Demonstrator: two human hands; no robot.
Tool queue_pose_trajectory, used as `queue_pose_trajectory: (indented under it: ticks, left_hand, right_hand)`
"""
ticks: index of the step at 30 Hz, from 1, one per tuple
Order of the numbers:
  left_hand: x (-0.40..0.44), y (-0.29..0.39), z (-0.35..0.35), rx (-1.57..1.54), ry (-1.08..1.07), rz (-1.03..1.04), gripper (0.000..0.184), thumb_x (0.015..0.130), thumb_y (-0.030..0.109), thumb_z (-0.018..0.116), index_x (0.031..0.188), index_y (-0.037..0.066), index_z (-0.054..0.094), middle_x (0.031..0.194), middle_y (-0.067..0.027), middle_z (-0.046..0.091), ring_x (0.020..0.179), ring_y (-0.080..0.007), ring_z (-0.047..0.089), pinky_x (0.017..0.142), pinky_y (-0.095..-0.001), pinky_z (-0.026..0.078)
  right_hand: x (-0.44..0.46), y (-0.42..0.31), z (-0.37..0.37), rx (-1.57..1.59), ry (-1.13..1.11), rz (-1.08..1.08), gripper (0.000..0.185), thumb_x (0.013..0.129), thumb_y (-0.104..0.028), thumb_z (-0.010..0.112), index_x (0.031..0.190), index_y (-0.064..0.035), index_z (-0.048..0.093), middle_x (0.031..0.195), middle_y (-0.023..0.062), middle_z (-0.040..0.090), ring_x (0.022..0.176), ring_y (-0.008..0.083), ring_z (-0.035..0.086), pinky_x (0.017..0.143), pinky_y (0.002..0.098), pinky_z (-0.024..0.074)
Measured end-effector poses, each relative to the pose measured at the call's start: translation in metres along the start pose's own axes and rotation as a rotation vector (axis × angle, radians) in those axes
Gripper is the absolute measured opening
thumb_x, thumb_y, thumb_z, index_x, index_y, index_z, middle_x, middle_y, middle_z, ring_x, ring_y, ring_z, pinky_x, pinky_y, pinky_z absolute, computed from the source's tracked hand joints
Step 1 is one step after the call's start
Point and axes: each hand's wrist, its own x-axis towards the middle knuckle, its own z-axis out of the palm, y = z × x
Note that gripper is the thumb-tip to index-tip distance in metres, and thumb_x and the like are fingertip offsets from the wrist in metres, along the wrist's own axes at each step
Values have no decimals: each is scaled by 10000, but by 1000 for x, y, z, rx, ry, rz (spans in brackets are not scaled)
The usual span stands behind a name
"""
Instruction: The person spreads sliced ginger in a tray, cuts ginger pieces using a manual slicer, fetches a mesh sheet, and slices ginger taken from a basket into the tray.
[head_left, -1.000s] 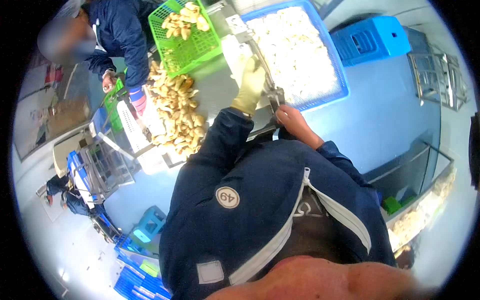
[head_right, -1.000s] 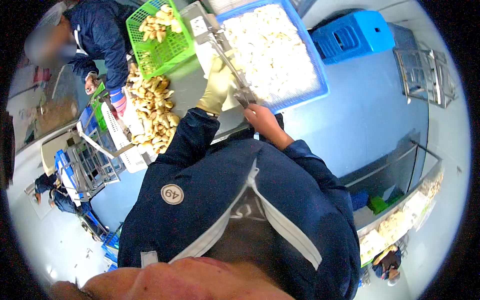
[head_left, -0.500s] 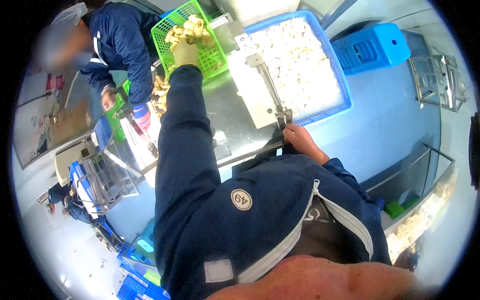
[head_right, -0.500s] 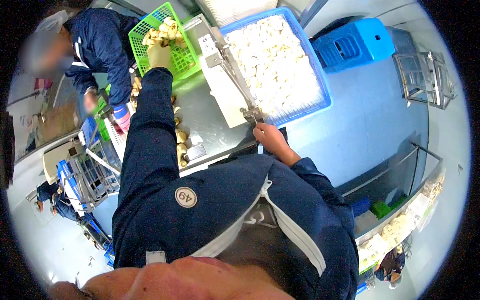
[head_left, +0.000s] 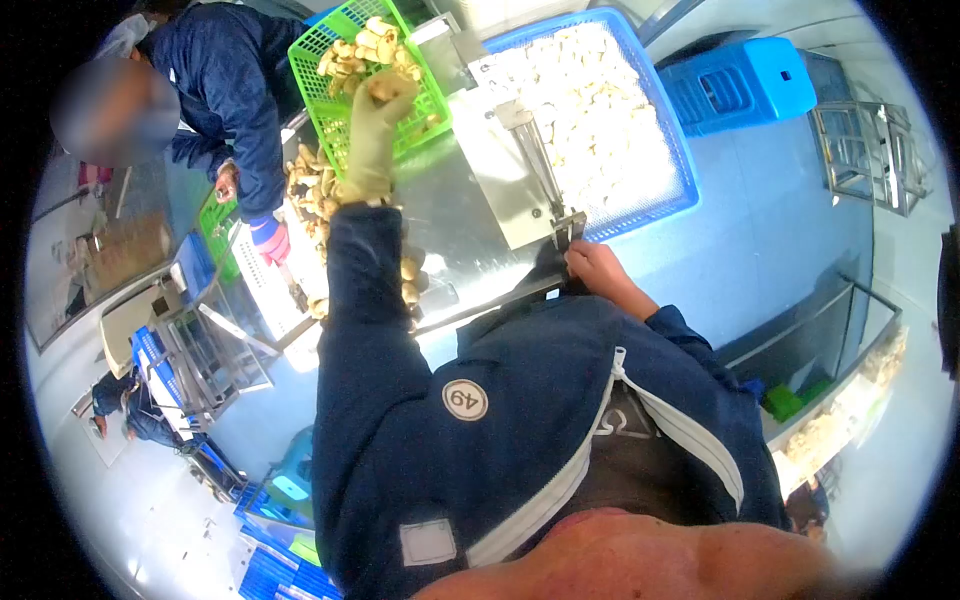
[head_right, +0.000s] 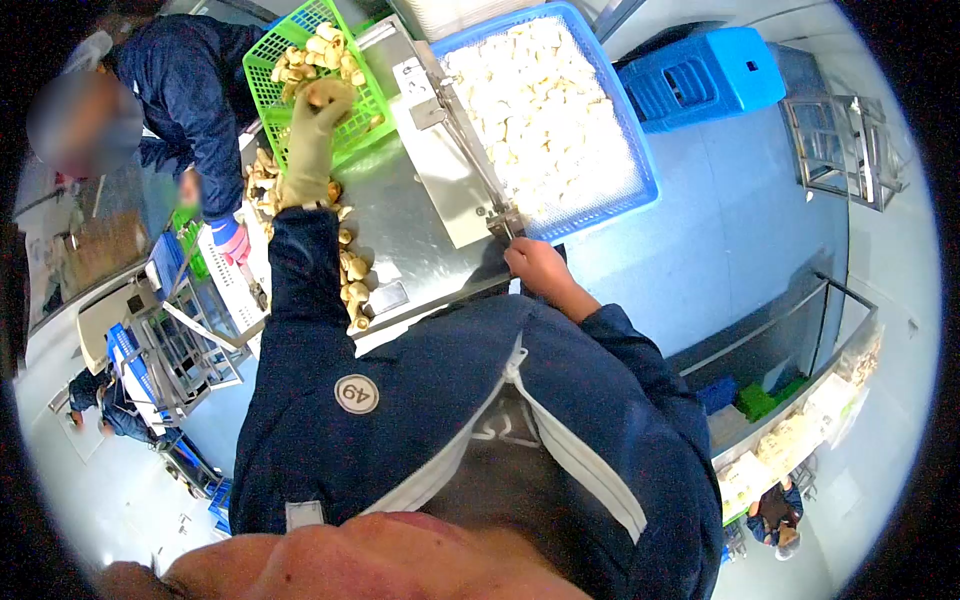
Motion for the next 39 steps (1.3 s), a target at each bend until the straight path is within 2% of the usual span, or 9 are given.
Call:
queue_pose_trajectory:
  ticks: [3, 6, 9, 14, 20, 22, 28, 33, 39]
  left_hand:
    - [-48, -1, 36, -173, -48, 53, 346, 801, 89, 691, 1116, 0, 579, 1061, -96, 623, 1014, -167, 600, 905, -269, 484]
    - [-81, -32, 74, 114, -15, 20, 366, 785, 118, 715, 1121, 13, 613, 1114, -93, 643, 1017, -195, 606, 919, -331, 473]
    - [-90, -129, 98, 294, 68, 296, 414, 777, 105, 708, 1170, 21, 607, 1131, -127, 645, 1038, -265, 613, 947, -346, 465]
    - [-106, -141, 129, 389, 136, 348, 409, 798, 35, 620, 1205, -1, 595, 1201, -211, 608, 1136, -382, 560, 1009, -396, 429]
    - [-137, -122, 140, 411, 103, 305, 490, 811, 9, 640, 1288, -13, 529, 1295, -198, 556, 1184, -315, 551, 1004, -363, 441]
    - [-123, -176, 131, 169, 18, 238, 486, 812, 30, 670, 1278, -20, 539, 1246, -193, 593, 1171, -295, 569, 1003, -346, 442]
    - [-118, -163, 133, 70, 54, 95, 418, 814, 64, 718, 1213, 14, 604, 1109, -117, 667, 1022, -230, 629, 928, -323, 472]
    - [-111, -153, 127, 20, -62, -27, 389, 815, 46, 716, 1192, 13, 626, 1085, -81, 683, 960, -177, 632, 882, -290, 485]
    - [-113, -146, 131, 12, 50, -97, 253, 826, 14, 682, 1078, 34, 664, 950, -22, 673, 890, -104, 605, 825, -244, 479]
  right_hand:
    - [-1, -1, -1, -44, 24, -42, 297, 893, -267, 506, 822, 5, 603, 783, 232, 629, 750, 429, 616, 667, 482, 471]
    - [-4, -11, -6, 33, 4, -49, 309, 897, -268, 495, 806, 8, 600, 723, 194, 627, 693, 369, 625, 635, 444, 469]
    - [-10, -27, -13, 67, -4, -46, 330, 903, -277, 484, 787, 13, 588, 681, 153, 613, 661, 302, 621, 624, 402, 465]
    - [-12, -28, -12, 102, 12, -52, 340, 910, -279, 476, 748, 5, 572, 647, 134, 604, 627, 268, 615, 622, 371, 473]
    - [-13, -27, -14, 128, 21, -121, 340, 915, -271, 475, 751, 10, 573, 644, 132, 608, 615, 255, 609, 608, 365, 476]
    - [-12, -24, -12, 125, 29, -127, 344, 917, -278, 475, 764, 14, 573, 641, 132, 607, 609, 253, 605, 606, 364, 477]
    - [-15, -28, -14, 211, -8, -98, 329, 945, -252, 483, 739, -8, 563, 656, 73, 593, 628, 169, 568, 619, 293, 451]
    - [-18, -38, -15, 214, 69, -124, 362, 930, -303, 486, 768, 10, 571, 645, 106, 602, 611, 219, 588, 605, 339, 464]
    - [-26, -82, -32, 169, 110, -119, 365, 929, -304, 472, 787, 15, 578, 650, 141, 600, 621, 271, 596, 624, 381, 466]
